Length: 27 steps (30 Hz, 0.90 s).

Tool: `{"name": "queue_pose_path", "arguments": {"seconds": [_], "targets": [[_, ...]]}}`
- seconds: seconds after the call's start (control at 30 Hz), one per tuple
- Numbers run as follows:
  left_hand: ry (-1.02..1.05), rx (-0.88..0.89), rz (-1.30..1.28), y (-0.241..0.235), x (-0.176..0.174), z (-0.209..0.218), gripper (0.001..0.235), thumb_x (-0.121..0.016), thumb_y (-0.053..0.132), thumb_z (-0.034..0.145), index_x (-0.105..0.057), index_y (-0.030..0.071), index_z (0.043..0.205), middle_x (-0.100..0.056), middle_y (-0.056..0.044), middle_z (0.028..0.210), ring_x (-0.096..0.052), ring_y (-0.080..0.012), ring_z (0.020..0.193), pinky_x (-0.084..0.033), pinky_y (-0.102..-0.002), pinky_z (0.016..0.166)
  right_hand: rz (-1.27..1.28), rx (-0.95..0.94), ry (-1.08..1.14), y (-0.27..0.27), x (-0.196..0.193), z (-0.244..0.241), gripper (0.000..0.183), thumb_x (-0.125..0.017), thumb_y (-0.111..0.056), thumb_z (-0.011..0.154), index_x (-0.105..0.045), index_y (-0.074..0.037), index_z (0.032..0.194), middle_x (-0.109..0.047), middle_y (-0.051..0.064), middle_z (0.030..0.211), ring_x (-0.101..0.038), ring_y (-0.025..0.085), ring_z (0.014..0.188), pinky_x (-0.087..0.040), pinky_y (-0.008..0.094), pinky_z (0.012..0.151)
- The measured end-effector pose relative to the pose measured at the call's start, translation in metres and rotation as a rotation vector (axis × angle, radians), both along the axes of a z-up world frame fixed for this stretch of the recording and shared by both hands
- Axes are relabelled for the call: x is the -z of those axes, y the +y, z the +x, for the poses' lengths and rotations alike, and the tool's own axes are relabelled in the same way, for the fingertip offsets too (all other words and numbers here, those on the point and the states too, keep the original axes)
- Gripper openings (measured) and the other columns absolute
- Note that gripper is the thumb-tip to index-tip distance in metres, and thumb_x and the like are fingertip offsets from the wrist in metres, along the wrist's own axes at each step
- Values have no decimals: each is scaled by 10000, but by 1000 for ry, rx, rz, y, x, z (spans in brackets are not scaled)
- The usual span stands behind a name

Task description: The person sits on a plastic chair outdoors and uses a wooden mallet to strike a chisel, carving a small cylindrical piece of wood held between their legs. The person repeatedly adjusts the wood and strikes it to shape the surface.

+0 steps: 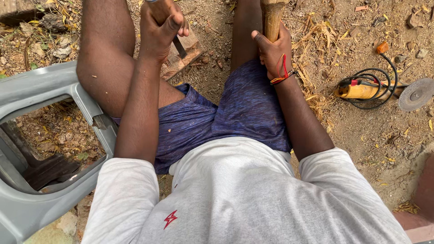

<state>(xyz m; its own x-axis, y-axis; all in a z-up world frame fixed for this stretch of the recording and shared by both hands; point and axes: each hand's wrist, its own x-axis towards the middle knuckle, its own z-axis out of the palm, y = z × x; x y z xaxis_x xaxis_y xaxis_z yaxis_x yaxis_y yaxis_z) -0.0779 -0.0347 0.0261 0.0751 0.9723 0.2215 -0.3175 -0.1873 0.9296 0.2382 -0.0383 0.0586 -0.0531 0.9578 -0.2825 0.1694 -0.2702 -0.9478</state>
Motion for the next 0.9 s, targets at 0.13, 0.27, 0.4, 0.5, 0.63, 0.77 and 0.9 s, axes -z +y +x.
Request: {"name": "queue_pose_path", "arguments": {"seconds": [0.13,0.27,0.4,0.5,0.63,0.77,0.9], "targets": [[253,45,-62,11,-9,8,441,-722,461,1074,-532,132,849,-531,17,669,-581,-86,586,-531,-271,555,-38,22,9,1,0,4,308,-776,-194,985,-532,-51,1108,-554,-17,680,-523,60,486,-460,239,414],[342,-19,140,4,-18,20,402,-747,388,1092,-554,94,897,-524,15,689,-538,-85,599,-449,-259,547,-84,43,-6,6,4,5,312,-780,-217,985,-534,-48,1079,-545,-14,684,-505,62,497,-431,241,421],[428,-123,144,-19,-25,25,350,-741,263,1086,-527,93,867,-467,21,682,-464,-80,588,-361,-267,544,64,28,-206,15,22,3,308,-819,-210,970,-579,-29,1037,-569,20,731,-553,125,571,-464,303,508],[390,-199,141,-34,-32,23,324,-736,177,1078,-508,81,868,-484,-1,718,-453,-87,599,-361,-265,550,419,-30,-449,15,30,1,329,-867,-184,942,-625,-1,1070,-641,96,858,-651,247,729,-532,388,665],[337,-206,157,-44,-34,21,303,-718,116,1057,-484,62,872,-492,-14,716,-433,-100,625,-341,-262,537,537,-135,-575,3,17,-6,389,-885,-188,909,-627,-2,1134,-682,167,967,-680,365,847,-544,444,771],[384,-230,177,-48,-37,21,297,-706,100,1057,-478,61,871,-505,-40,735,-428,-104,626,-328,-265,536,526,-183,-507,-1,-25,-19,376,-883,-212,916,-653,-21,1144,-704,135,953,-712,310,817,-552,418,744],[342,-212,125,-48,-32,21,271,-696,91,1067,-487,58,897,-491,-32,730,-419,-94,605,-325,-268,551,735,-245,-365,5,-81,-37,363,-866,-193,998,-628,-35,1224,-685,112,1037,-713,280,850,-548,384,758]]}}
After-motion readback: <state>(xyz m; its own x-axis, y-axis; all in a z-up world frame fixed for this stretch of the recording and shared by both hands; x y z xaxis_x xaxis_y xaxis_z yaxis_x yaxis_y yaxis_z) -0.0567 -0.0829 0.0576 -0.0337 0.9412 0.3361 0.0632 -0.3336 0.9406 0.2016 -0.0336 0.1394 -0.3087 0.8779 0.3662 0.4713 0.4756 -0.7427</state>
